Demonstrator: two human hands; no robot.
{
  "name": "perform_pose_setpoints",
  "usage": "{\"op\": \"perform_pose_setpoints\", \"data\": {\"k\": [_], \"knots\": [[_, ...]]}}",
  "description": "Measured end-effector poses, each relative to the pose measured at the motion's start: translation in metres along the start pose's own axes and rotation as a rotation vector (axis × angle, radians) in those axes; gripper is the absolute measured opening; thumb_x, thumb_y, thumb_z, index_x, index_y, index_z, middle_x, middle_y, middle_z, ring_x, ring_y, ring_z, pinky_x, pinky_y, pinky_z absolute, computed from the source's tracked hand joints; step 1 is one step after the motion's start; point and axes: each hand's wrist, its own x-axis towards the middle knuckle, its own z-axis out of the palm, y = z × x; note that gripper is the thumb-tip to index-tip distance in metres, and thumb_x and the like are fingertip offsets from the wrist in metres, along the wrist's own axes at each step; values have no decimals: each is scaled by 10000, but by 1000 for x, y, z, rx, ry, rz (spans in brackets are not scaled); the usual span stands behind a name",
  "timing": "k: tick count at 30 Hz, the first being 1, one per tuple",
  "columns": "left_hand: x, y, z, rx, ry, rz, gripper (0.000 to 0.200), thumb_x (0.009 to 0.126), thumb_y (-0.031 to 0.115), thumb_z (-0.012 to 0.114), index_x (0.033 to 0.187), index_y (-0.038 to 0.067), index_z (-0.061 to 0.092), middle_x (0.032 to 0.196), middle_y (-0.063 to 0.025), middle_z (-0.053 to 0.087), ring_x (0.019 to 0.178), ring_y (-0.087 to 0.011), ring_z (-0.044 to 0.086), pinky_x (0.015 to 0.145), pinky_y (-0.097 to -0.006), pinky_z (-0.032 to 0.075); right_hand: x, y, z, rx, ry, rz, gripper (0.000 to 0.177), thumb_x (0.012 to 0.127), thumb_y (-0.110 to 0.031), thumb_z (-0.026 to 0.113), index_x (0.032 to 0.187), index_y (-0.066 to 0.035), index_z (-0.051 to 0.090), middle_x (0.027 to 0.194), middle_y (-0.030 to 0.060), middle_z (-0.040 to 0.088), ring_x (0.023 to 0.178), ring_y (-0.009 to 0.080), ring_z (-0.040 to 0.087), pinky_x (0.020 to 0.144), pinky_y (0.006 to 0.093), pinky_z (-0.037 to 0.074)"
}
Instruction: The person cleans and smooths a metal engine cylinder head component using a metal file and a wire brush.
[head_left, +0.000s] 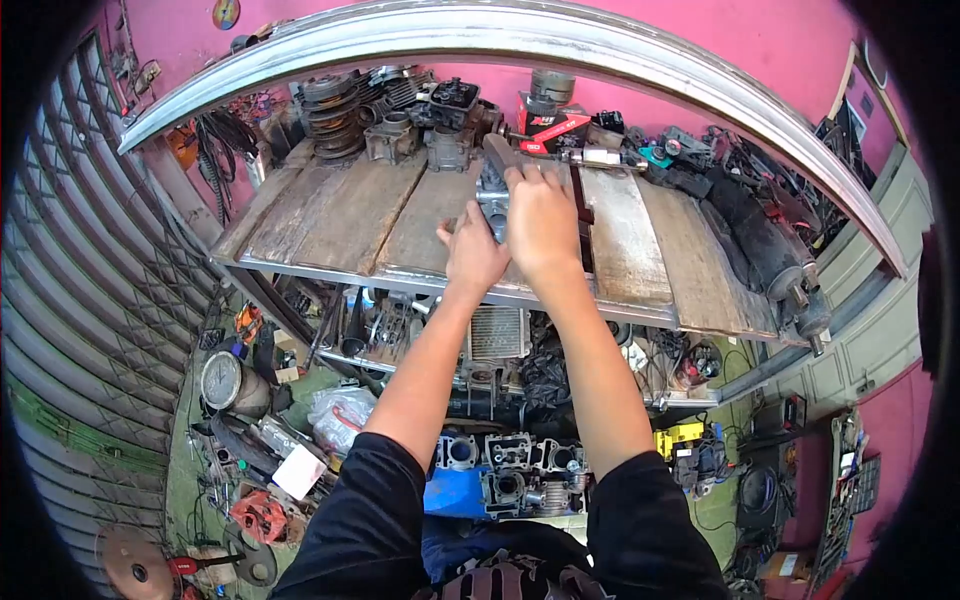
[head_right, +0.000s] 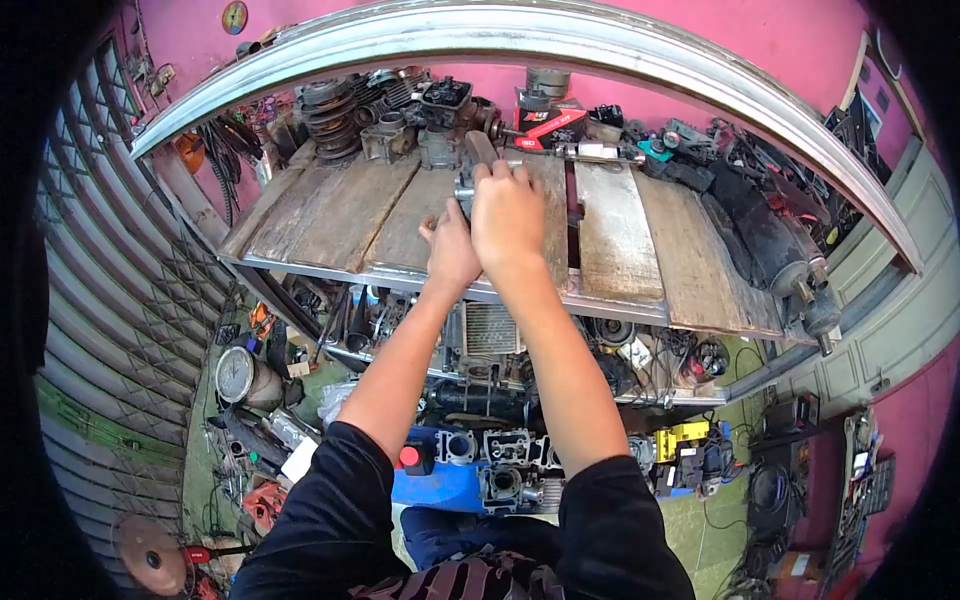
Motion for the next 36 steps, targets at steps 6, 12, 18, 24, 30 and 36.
{"op": "perform_pose_setpoints", "data": {"k": [6,12,18,24,30,36], "knots": [[0,1,-1,-40,20,2,767,846,447,796,1279,-83,450,1142,-311,694,1188,-446,642,1170,-671,219,-54,-13,-36,43,14,-23,347,848,-72,645,1189,-28,693,1223,158,695,1198,356,625,988,490,493],[1,-3,6,26,31,12,828,848,447,795,1339,-112,430,1175,-307,688,1199,-436,639,1170,-669,225,-13,-9,-11,-57,30,58,245,935,-152,586,1128,-68,711,1102,125,713,1109,327,662,952,474,507],[2,-3,0,-26,-31,-14,855,852,432,782,1380,-129,411,1198,-306,679,1210,-423,636,1162,-667,236,10,3,8,73,-37,46,340,874,-61,607,1198,-23,702,1220,192,704,1194,370,649,1012,475,504],[3,0,-1,-23,-31,-20,827,835,415,800,1353,-117,438,1197,-309,680,1206,-432,639,1161,-670,237,-53,-21,-34,-24,19,-44,311,844,-55,649,1150,-25,701,1166,161,688,1154,365,639,984,475,500],[3,1,-3,4,-57,-34,766,855,374,777,1354,-101,443,1251,-300,665,1255,-412,620,1175,-669,215,-23,-20,-24,-44,-3,51,276,888,-84,620,1147,-38,703,1174,160,700,1170,352,641,965,492,515],[3,-2,2,-4,-51,2,733,873,351,754,1352,-93,420,1267,-302,657,1274,-411,610,1174,-676,208,15,-13,8,-107,-38,79,274,949,-130,570,1177,-72,711,1178,156,708,1177,360,650,959,505,530]]}}
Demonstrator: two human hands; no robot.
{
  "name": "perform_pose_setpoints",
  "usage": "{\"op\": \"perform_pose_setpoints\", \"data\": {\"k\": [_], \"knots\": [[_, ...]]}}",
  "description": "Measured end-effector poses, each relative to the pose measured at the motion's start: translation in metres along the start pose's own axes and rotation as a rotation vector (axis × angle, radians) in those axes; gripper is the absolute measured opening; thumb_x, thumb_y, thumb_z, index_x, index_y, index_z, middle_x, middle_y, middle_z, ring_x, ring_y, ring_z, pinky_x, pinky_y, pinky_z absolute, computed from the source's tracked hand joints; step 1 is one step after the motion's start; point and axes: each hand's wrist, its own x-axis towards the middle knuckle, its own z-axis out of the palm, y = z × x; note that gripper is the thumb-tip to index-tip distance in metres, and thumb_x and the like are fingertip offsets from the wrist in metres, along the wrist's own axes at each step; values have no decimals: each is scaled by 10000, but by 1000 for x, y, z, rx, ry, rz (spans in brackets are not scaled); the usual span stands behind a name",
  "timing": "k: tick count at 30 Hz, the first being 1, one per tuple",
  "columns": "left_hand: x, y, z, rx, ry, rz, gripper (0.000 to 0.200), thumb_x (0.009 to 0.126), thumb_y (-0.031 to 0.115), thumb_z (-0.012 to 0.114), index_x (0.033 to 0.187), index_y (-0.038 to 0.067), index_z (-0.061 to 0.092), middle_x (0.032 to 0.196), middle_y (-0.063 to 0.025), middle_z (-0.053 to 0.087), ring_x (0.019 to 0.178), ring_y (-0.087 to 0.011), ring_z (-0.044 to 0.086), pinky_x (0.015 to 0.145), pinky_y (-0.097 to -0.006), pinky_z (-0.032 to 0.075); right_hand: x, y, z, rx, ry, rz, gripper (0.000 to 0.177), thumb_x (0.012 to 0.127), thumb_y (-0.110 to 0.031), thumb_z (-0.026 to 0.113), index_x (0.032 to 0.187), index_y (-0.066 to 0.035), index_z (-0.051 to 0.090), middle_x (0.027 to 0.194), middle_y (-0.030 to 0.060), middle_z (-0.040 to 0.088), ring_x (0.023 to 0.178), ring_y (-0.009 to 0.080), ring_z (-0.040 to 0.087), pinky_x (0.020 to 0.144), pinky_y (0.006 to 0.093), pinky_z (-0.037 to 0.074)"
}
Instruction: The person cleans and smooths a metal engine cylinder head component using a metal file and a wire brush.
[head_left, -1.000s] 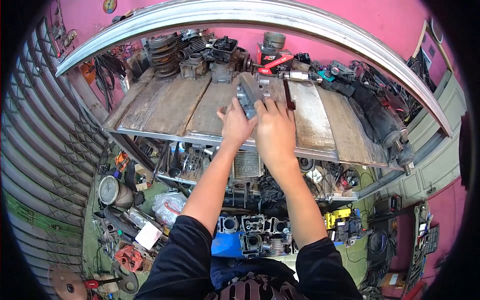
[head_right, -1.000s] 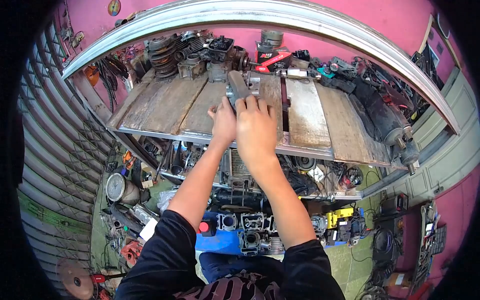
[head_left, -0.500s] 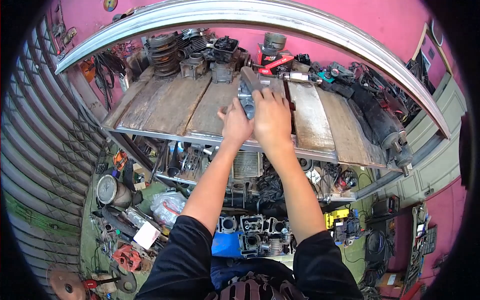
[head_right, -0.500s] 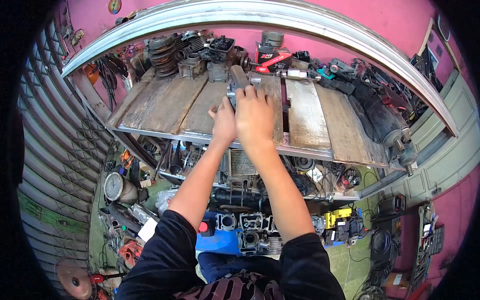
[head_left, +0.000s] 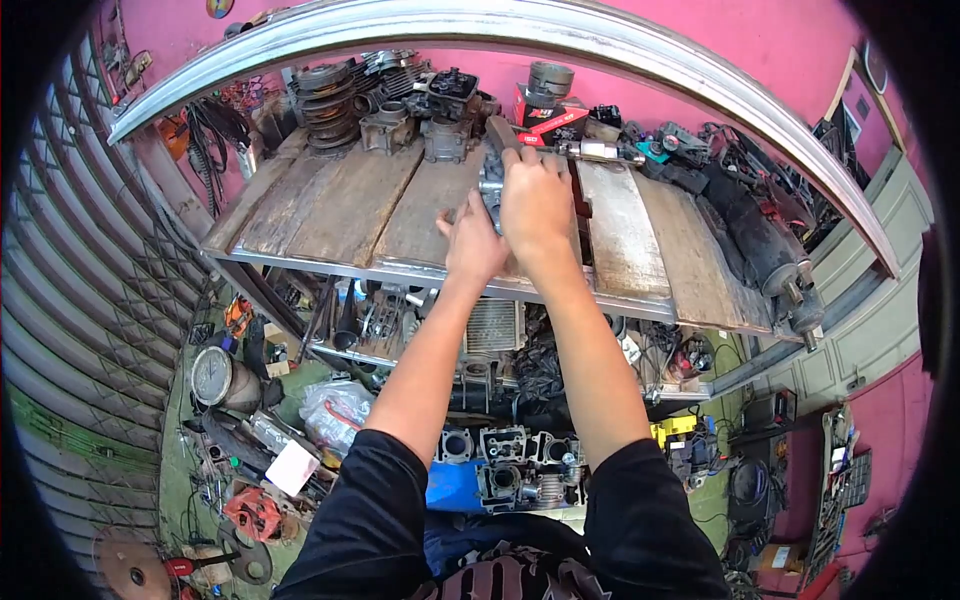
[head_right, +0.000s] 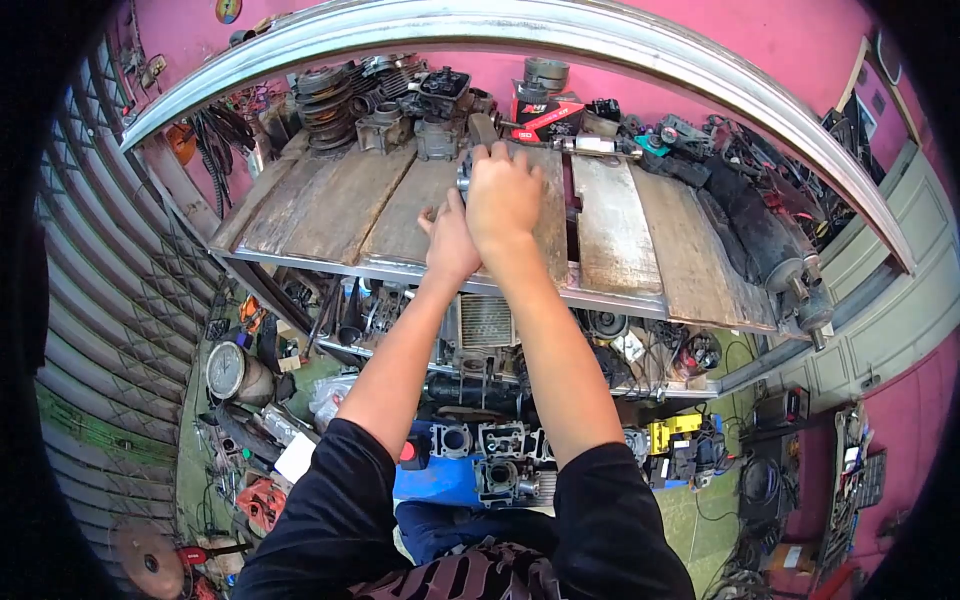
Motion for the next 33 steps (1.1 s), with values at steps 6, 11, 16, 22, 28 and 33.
{"op": "perform_pose_setpoints", "data": {"k": [6,11,16,22,28,33], "knots": [[1,-4,4,1,43,5,702,868,395,764,1291,-78,462,1229,-297,674,1258,-417,616,1173,-676,199,-60,-9,-37,54,-21,-30,280,910,-101,620,1175,-50,697,1197,164,703,1186,372,642,1004,493,503],[-6,9,-13,-53,43,-28,829,844,528,798,1299,-80,466,1213,-295,680,1246,-415,620,1179,-663,189,-86,14,-55,203,66,13,468,775,55,653,1236,-22,678,1250,183,703,1185,379,643,1030,481,496],[-5,12,-16,-67,31,-40,872,823,592,820,1288,-62,479,1182,-305,684,1222,-416,629,1175,-653,195,-101,59,-51,395,215,229,573,725,98,662,1290,0,659,1229,204,705,1209,398,624,1065,466,491],[-5,7,-9,-84,90,-3,899,795,602,840,1278,-67,486,1146,-300,684,1183,-440,627,1173,-642,209,-117,107,-20,268,82,442,570,719,92,659,1284,23,678,1215,234,718,1189,410,645,1061,470,500],[-5,7,-11,-54,54,30,953,706,605,899,1275,-46,498,1195,-292,661,1245,-427,588,1177,-638,212,-136,128,24,270,29,465,547,720,55,704,1266,16,700,1225,234,720,1219,405,630,1098,487,462],[-8,12,-22,-31,-29,28,1014,655,539,942,1337,-46,471,1296,-281,629,1337,-412,530,1192,-638,195,-135,121,24,127,40,392,544,752,-56,796,1280,9,680,1288,206,699,1315,386,569,1177,521,369]]}}
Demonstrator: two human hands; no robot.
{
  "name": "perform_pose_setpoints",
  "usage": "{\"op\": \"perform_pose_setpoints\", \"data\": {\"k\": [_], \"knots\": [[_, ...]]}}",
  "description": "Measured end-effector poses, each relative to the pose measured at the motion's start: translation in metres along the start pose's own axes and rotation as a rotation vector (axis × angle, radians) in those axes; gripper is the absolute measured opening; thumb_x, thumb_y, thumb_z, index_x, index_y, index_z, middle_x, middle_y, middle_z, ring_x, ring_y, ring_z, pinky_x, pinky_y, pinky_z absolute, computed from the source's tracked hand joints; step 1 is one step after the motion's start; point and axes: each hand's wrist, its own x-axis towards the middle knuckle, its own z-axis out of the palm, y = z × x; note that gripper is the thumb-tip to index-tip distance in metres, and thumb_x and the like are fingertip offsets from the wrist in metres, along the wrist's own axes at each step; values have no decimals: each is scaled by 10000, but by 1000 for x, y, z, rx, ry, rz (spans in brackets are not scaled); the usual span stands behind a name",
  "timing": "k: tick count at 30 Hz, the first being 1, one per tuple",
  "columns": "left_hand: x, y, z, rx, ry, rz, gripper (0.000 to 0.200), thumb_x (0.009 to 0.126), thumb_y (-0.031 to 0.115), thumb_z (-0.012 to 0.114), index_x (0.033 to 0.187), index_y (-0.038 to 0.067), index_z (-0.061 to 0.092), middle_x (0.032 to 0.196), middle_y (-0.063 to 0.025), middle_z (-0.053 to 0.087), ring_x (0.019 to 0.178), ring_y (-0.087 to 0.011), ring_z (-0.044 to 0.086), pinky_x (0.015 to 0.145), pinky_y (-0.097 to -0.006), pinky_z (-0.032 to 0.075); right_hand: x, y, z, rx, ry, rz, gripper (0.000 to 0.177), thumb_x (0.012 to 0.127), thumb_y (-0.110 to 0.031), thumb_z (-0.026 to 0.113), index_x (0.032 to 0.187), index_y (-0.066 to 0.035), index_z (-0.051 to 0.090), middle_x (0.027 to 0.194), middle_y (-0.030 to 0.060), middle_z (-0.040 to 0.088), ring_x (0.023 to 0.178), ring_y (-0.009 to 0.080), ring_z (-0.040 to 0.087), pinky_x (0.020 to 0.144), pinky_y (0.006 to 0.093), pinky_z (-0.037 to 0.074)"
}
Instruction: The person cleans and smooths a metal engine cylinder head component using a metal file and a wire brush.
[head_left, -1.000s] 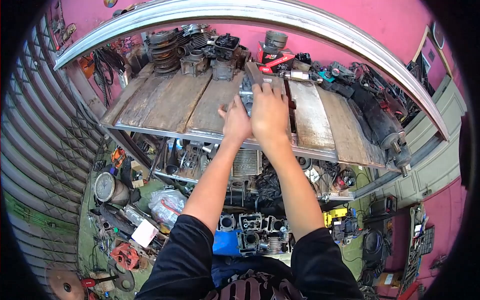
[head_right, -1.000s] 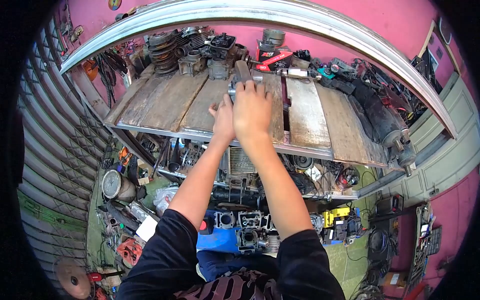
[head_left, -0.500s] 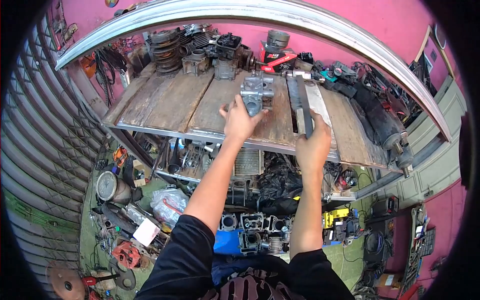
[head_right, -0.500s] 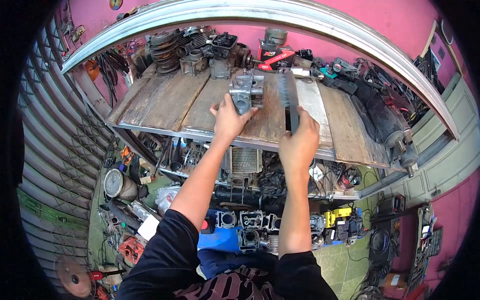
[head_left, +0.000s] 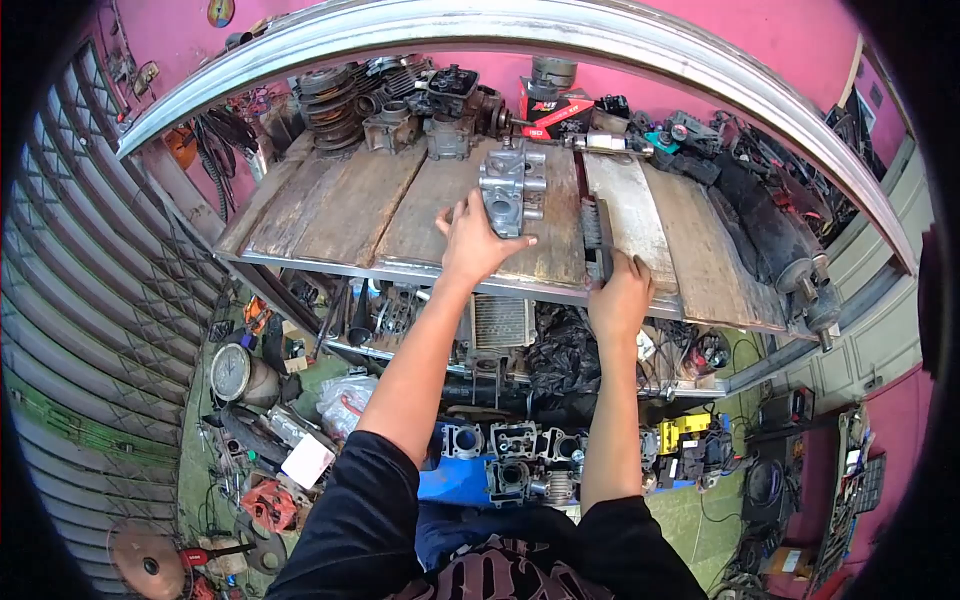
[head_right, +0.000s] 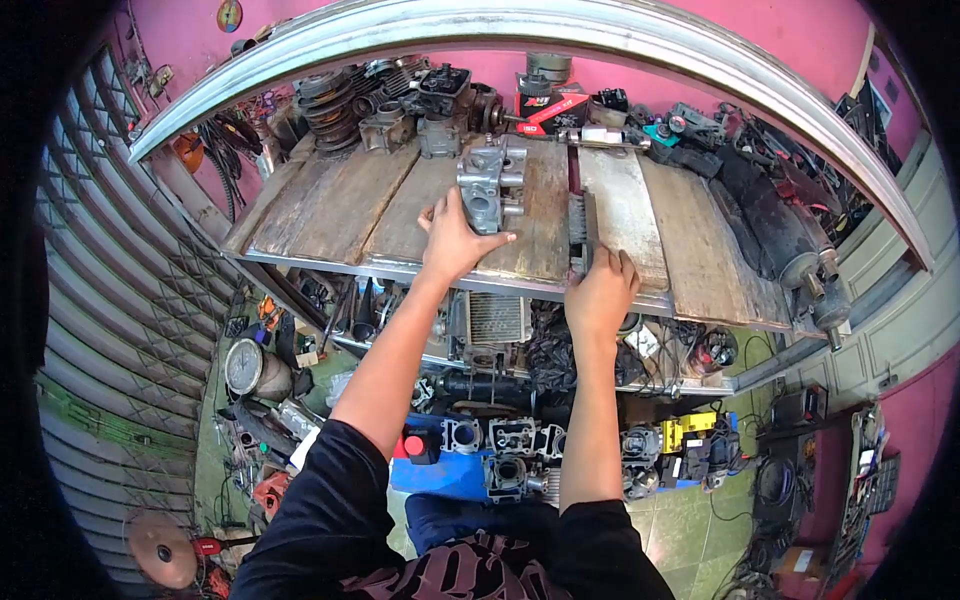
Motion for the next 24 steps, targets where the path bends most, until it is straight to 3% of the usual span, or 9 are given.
{"op": "perform_pose_setpoints", "data": {"k": [4,10,14,20,24], "knots": [[1,-9,7,-13,31,77,1061,633,388,966,1440,-33,420,1484,-282,524,1443,-400,444,1200,-639,192,8,-30,-15,69,-26,-171,527,765,-93,800,1268,3,673,1305,191,693,1357,390,539,1215,547,332],[1,-13,12,22,6,38,1051,644,258,946,1490,-27,391,1539,-259,481,1472,-386,414,1206,-634,193,28,-57,39,133,-114,-259,597,751,-106,814,1304,28,630,1296,221,689,1326,407,549,1239,556,309],[1,-13,9,25,3,44,1031,641,243,936,1482,-29,405,1530,-247,494,1464,-377,426,1204,-635,197,39,-65,73,263,-18,-239,611,765,-81,810,1337,25,625,1264,276,683,1276,434,577,1222,532,346],[1,-17,14,6,113,143,986,612,285,921,1437,-28,479,1480,-240,546,1449,-364,446,1191,-632,210,50,-66,76,396,2,-137,530,759,-27,801,1270,26,671,1205,281,690,1231,444,601,1114,462,470],[1,-12,4,-63,141,197,968,605,318,914,1427,-8,520,1467,-237,563,1442,-352,455,1193,-609,203,52,-64,70,421,-19,-111,492,761,-20,802,1238,23,691,1175,276,693,1208,440,603,1083,476,480]]}}
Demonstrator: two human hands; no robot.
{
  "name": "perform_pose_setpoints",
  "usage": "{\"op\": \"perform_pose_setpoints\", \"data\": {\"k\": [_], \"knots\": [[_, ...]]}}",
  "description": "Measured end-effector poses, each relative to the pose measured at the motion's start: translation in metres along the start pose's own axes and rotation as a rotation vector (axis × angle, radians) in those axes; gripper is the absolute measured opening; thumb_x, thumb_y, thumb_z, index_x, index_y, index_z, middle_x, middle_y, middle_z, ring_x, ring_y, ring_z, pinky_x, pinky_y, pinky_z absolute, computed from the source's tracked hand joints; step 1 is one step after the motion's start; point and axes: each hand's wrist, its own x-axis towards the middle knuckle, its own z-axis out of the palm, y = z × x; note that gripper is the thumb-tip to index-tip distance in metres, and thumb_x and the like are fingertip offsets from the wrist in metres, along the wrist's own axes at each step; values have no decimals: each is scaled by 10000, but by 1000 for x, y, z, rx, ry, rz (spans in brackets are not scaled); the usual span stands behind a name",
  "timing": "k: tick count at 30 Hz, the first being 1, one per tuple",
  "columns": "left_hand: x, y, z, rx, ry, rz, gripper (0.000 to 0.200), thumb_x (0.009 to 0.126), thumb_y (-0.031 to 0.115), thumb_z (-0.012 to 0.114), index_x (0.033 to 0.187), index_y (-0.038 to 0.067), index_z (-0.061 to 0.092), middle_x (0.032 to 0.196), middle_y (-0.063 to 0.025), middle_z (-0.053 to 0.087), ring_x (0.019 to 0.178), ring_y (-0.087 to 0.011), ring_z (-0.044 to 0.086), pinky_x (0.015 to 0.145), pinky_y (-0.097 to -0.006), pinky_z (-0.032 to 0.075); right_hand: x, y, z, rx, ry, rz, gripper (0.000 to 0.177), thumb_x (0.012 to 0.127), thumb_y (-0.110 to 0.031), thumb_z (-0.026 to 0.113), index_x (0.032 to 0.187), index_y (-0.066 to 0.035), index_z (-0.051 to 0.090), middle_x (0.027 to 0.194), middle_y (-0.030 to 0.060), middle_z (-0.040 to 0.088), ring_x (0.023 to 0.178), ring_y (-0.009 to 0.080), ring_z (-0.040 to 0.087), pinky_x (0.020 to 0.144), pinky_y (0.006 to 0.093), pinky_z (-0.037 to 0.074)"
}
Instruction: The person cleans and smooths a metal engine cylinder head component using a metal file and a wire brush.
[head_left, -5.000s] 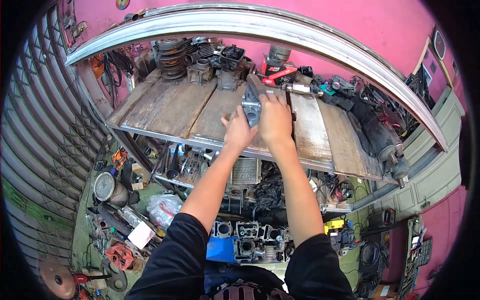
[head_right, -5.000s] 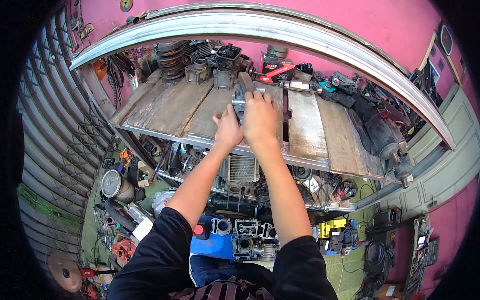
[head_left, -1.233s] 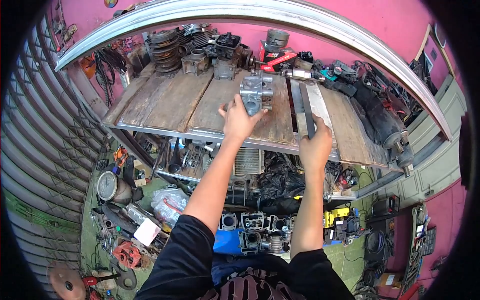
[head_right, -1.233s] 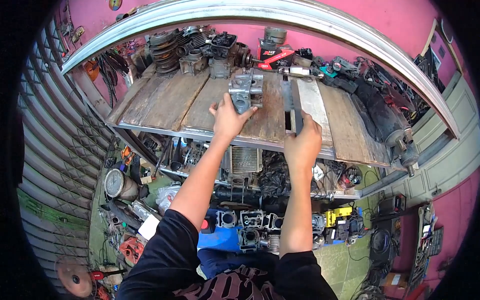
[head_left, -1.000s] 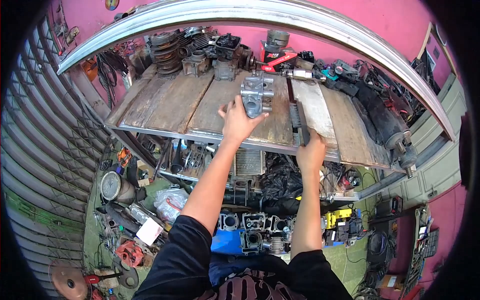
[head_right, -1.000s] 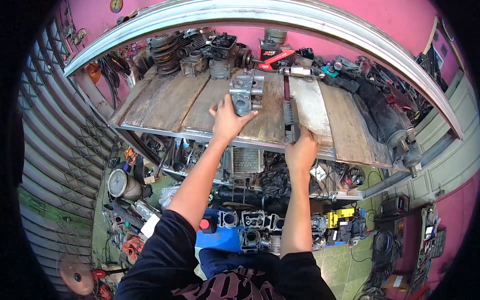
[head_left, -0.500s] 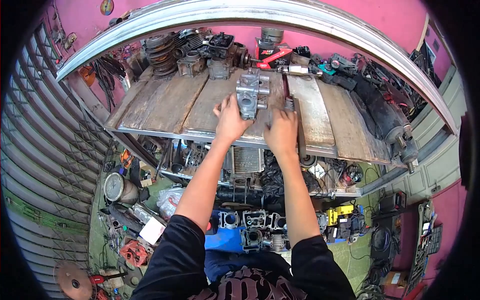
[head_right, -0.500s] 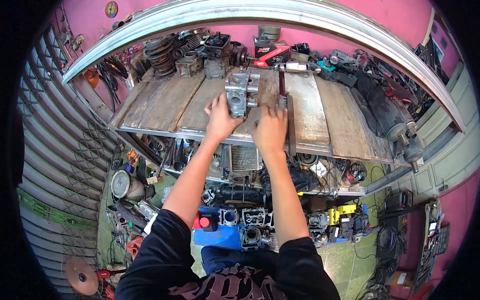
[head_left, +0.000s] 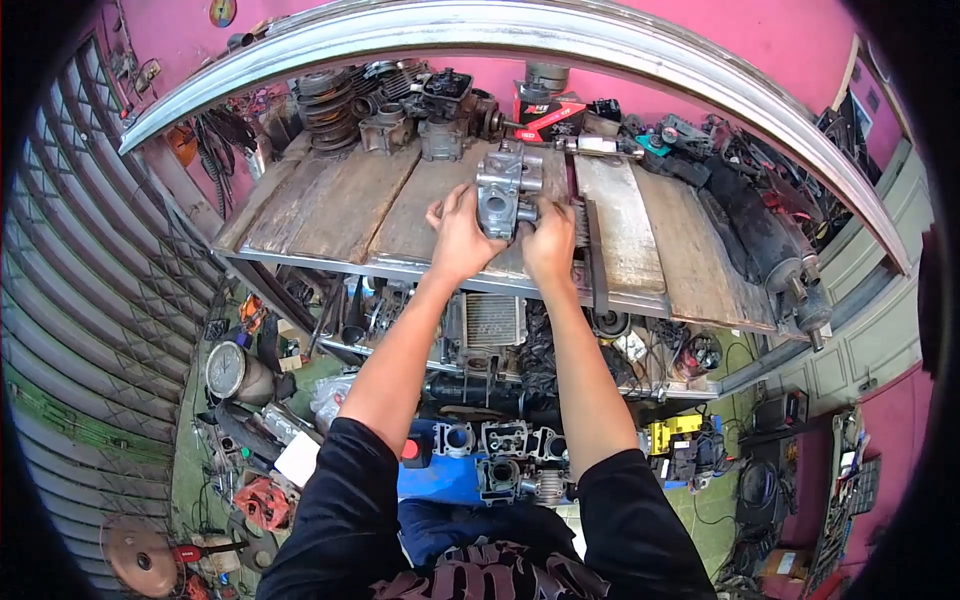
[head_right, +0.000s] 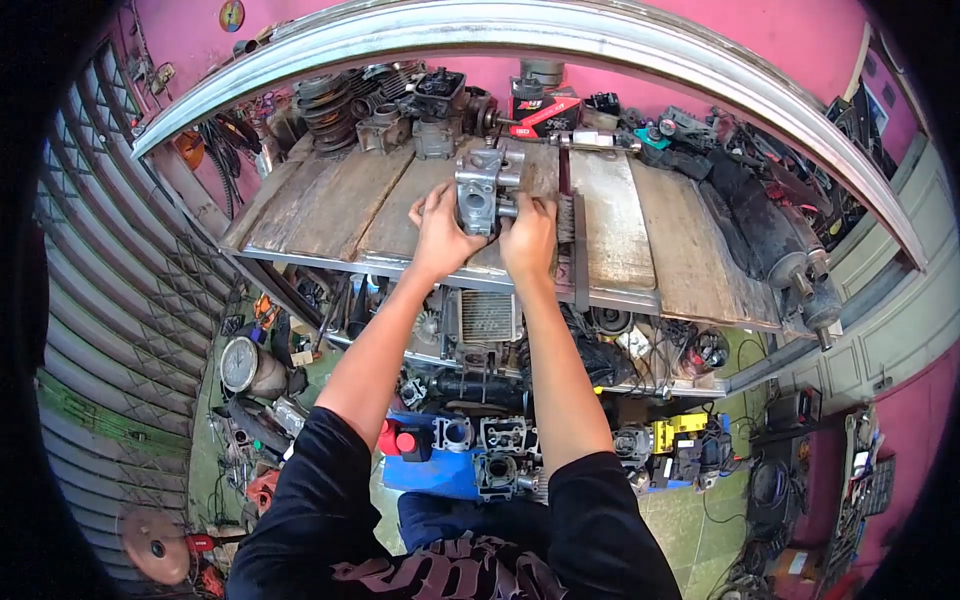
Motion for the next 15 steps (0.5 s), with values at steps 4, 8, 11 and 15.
{"op": "perform_pose_setpoints", "data": {"k": [4,8,11,15], "knots": [[20,8,-9,-31,11,-14,894,598,399,922,1347,5,634,1440,-220,605,1423,-330,482,1194,-577,198,15,-1,-4,-24,38,-94,456,775,-8,794,1226,-31,727,1147,244,700,1176,416,605,1042,470,497],[32,9,-23,-56,-50,-80,795,601,460,907,1227,6,726,1376,-217,662,1406,-319,509,1195,-572,189,23,-17,-19,-31,14,-114,349,788,-22,782,1134,-67,770,1090,209,731,1146,395,615,1024,473,494],[39,10,-25,-50,38,-42,723,605,493,883,1111,-8,759,1215,-231,731,1282,-332,613,1166,-607,227,28,-19,-22,-48,13,-159,305,788,-44,787,1093,-53,772,1075,193,752,1118,388,627,1012,478,491],[51,25,-46,-67,-131,-260,616,618,557,872,867,-1,799,800,-186,766,886,-363,744,1098,-624,302,33,-23,-25,-58,0,-217,285,792,-69,793,1076,-57,773,1057,180,759,1110,378,632,979,472,496]]}}
